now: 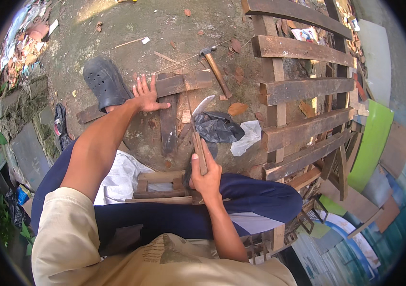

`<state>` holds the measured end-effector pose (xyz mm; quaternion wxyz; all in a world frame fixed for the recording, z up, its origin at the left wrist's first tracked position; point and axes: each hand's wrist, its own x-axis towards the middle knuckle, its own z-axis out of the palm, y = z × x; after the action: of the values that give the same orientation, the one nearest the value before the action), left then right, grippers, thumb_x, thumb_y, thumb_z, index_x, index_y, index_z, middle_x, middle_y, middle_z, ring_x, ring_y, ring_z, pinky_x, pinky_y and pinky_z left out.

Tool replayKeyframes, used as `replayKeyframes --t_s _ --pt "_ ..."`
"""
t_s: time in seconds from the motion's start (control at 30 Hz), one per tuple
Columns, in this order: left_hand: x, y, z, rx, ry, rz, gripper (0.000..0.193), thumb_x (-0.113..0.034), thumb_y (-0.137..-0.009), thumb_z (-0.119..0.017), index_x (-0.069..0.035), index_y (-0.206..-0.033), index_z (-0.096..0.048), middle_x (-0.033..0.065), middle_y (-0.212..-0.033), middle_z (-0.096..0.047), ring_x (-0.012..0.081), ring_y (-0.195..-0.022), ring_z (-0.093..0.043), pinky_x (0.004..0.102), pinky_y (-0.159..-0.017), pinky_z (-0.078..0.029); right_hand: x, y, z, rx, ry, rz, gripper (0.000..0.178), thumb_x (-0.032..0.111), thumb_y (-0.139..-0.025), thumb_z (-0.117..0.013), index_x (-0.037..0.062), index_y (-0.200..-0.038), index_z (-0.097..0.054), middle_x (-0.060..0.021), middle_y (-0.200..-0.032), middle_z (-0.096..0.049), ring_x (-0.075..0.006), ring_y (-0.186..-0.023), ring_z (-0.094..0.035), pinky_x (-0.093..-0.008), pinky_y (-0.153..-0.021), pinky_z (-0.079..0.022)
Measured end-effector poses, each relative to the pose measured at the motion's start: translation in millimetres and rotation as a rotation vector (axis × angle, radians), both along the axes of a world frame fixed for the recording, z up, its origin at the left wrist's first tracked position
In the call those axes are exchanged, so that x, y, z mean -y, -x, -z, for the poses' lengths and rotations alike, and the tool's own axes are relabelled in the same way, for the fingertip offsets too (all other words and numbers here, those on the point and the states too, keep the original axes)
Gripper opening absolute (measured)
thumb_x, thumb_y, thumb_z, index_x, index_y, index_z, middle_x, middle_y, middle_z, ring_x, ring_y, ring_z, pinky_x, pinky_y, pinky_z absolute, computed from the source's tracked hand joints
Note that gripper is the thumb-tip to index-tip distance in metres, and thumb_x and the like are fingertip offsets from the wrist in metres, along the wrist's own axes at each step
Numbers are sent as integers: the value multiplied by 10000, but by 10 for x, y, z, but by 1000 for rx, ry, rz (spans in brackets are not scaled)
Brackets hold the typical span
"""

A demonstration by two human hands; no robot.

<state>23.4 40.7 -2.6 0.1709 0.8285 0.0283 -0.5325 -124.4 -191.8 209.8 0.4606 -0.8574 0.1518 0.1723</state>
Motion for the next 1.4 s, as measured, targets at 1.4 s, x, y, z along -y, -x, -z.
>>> replayKeyframes --t_s 1.4 --pt "4 6 -19 104 -79 -40 1457 -937 -714 -612 -188 -1659 206 305 -1698 189 486 -1569 195 630 -1247 32 -175 -162 3 26 -44 -31 479 143 -1031 -621 -97 -1440 -551 -262 -1365 -666 -274 -1265 -647 -379 -1072 -481"
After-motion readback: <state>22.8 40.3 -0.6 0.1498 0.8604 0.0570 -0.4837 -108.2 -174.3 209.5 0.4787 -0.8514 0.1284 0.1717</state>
